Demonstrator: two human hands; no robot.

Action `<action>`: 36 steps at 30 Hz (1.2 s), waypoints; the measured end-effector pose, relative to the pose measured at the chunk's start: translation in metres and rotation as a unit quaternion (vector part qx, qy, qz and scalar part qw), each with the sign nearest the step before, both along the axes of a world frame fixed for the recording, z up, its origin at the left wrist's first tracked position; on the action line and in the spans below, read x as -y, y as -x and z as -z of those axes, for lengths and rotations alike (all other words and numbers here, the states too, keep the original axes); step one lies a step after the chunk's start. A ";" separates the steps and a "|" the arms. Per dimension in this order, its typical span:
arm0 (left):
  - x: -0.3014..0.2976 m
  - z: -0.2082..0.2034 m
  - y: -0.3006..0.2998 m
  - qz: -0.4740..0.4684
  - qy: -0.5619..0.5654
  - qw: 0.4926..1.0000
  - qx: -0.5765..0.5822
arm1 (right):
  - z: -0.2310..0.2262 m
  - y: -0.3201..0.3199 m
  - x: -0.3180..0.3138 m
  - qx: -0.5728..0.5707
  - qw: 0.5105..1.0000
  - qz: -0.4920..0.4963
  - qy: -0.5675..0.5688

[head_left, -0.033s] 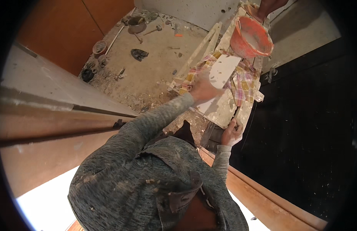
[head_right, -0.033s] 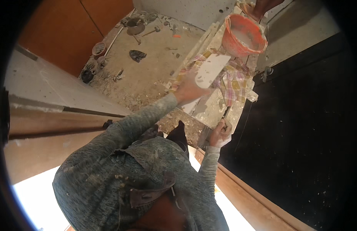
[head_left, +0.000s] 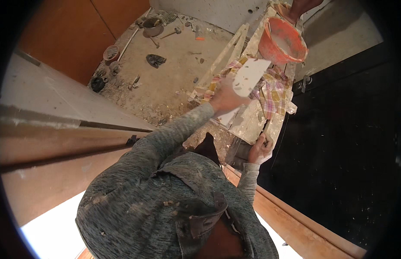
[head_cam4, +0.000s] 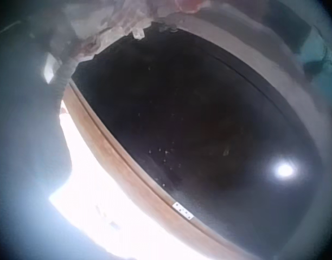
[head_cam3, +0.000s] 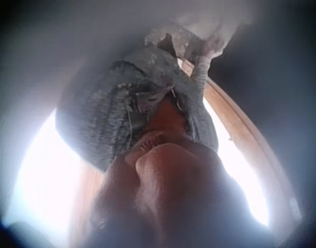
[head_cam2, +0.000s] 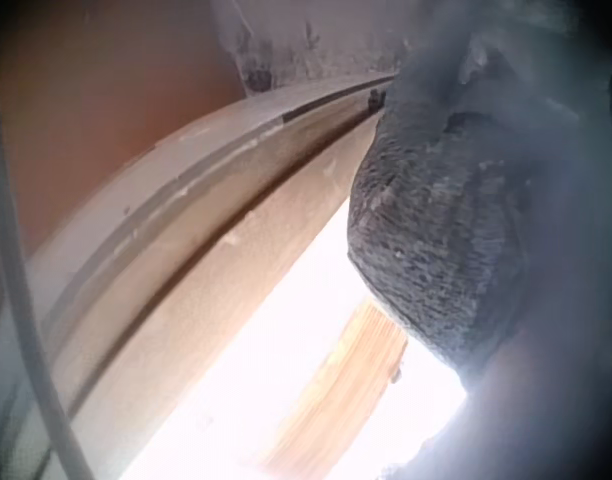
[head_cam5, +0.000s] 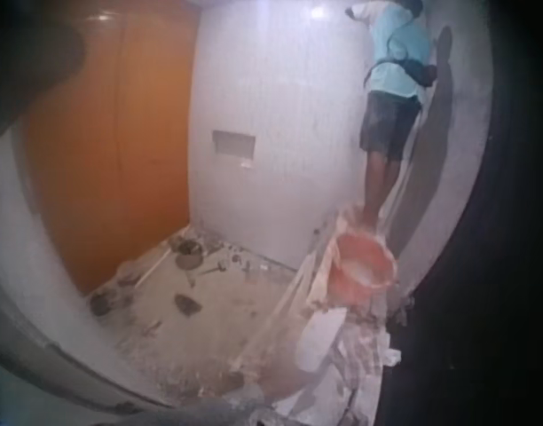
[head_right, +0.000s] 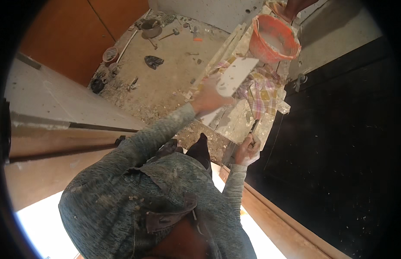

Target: The person positions a rectangular tile into a recessed niche in the wall to check the fit. They then use a trowel to scoop cement from a bucket and spread it onto the back of the tile before placing it into the niche.

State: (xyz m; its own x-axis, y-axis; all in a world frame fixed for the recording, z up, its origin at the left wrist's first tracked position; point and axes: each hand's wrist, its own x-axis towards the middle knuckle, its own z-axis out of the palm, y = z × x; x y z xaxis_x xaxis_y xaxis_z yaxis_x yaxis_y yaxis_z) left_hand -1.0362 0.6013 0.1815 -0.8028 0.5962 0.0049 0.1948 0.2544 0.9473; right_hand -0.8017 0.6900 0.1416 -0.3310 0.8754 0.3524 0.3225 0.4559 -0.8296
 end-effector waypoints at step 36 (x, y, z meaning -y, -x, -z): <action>0.004 0.005 0.350 -0.035 -0.231 0.963 0.134 | 0.015 0.071 0.045 0.090 0.956 0.248 -0.127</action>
